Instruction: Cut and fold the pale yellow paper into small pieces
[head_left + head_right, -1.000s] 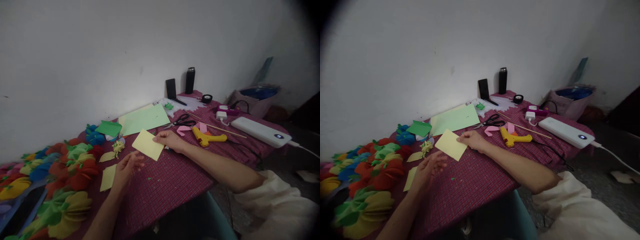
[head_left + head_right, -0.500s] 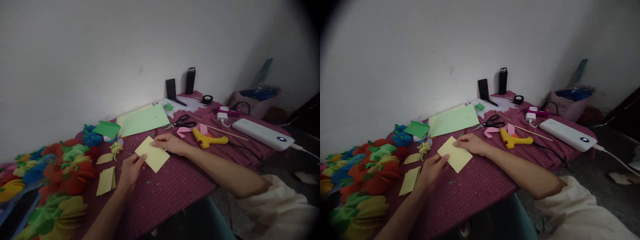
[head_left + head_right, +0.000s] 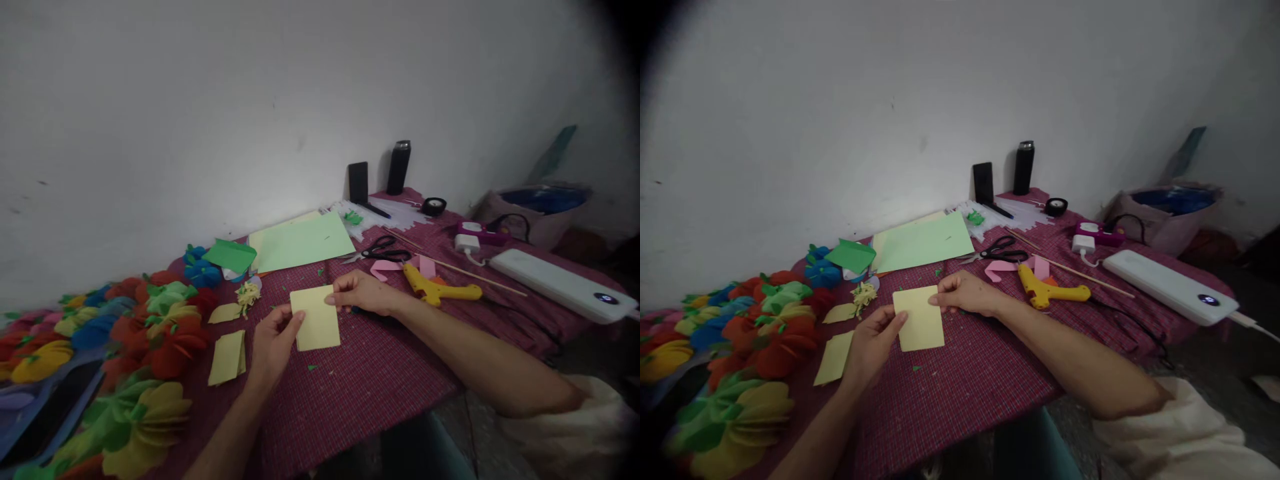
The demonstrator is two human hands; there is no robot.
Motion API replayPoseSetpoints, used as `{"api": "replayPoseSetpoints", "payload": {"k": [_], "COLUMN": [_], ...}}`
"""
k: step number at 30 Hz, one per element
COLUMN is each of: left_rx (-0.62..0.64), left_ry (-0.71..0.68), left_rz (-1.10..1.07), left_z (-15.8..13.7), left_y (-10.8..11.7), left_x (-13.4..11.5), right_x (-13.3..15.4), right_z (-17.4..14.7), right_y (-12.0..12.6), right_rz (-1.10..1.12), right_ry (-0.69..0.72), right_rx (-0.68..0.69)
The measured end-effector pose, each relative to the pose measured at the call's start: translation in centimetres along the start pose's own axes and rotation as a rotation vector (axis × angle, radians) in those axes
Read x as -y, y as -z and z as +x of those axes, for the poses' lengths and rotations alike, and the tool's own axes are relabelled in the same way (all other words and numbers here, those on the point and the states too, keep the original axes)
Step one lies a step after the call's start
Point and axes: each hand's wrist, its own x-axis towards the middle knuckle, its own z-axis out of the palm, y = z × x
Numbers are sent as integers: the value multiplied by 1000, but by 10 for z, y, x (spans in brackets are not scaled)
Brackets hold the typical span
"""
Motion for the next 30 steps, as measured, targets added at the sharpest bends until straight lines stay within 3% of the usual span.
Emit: {"api": "replayPoseSetpoints", "payload": {"k": [4,8,11,16,30], "left_rx": [7,-160,-215,-210,-115], "left_ry": [-10,-142,-236,-236,-166], "left_rz": [-77,-129,-79,21,-57], "left_z": [-2,-1,-2,-2,-5], "left_y": [-3,-4,-4,-3,-2], "left_x": [0,-1,-2,-1,-9], "right_x": [1,2,2,3,7], "right_z": [0,1,2,0,-2], "right_y": [-5,-7,-7,-7,-6], "right_rz": [-1,-6,2,15,-53], "right_ry": [21,19,27,33,23], "right_rx": [-52,-114,-173,-172,-114]}}
